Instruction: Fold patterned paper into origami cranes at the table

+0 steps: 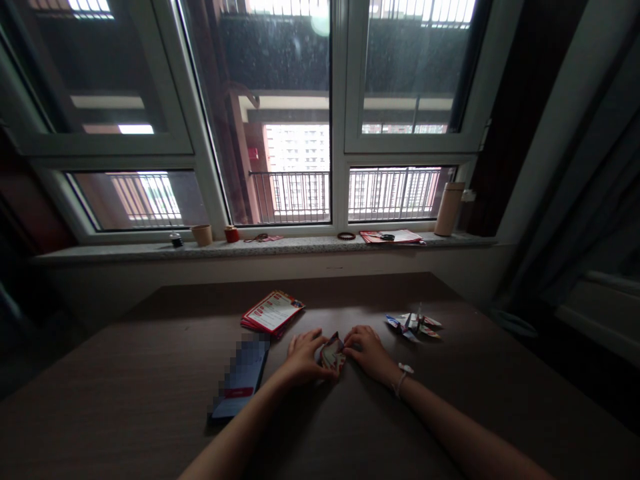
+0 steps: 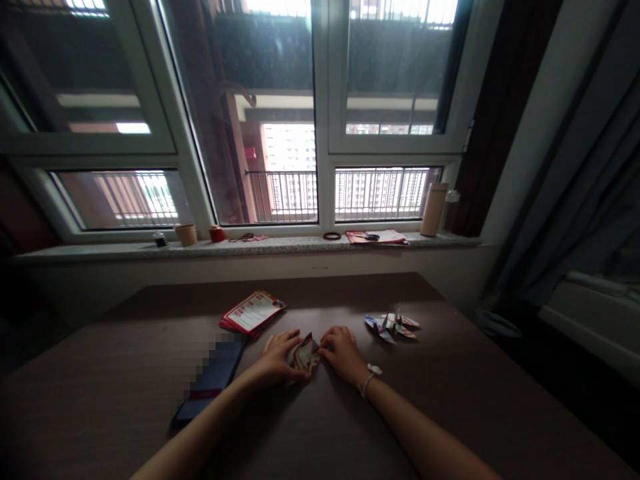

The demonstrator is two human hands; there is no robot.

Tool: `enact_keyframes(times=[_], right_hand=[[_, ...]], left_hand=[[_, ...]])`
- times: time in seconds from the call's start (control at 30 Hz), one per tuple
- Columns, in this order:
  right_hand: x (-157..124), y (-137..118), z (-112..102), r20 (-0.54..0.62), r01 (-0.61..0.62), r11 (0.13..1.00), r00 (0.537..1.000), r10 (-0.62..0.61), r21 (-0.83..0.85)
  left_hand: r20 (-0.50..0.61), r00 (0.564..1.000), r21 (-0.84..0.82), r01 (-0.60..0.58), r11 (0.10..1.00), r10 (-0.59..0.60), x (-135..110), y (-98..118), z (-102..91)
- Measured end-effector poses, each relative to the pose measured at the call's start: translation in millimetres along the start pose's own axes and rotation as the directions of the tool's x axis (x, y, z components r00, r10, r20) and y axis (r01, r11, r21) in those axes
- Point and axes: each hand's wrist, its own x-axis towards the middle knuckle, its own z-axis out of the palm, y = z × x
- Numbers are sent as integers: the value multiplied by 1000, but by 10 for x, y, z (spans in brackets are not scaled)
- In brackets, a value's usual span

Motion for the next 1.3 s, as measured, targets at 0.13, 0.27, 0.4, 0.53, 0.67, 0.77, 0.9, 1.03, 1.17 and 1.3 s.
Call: enact_keyframes(times=[0.13,0.27,0.4,0.53,0.67,0.77,0.9,1.03,1.17,1.3], right_hand=[[-15,-16,17,-11,34,999,999,-34,-15],[-23,-23,7,-38,100,995,994,-99,18],[-46,-71,-4,-17,161,987,987,-161,-7],[-70,-120,-8,0,194,981,981,-194,-30],[-91,-151,-23,34,203,978,979,-202,-40],[-102,-163,-39,45,200,979,979,-198,-43],[-107,-160,-45,47,210,976,977,-208,-48],[-107,-150,-32,55,218,974,975,-215,-64],[-102,-147,-20,47,215,976,976,-213,-37],[-76,-124,-17,18,195,980,980,-196,45]], left_hand=[[6,1000,-13,3,1000,-3,2,21,-25],[-140,989,-126,25,992,-42,40,47,-27],[-314,949,-238,-102,966,23,70,48,-11],[-364,931,-265,-136,955,32,65,52,-11],[-366,930,-261,-140,955,36,46,80,-16],[-361,932,-262,-141,955,39,44,90,4],[-371,928,-287,-140,948,25,70,68,60],[-416,909,-345,-176,922,17,103,31,107],[-450,893,-439,-222,871,0,131,-4,138],[-458,889,-480,-235,845,-13,167,-37,161]])
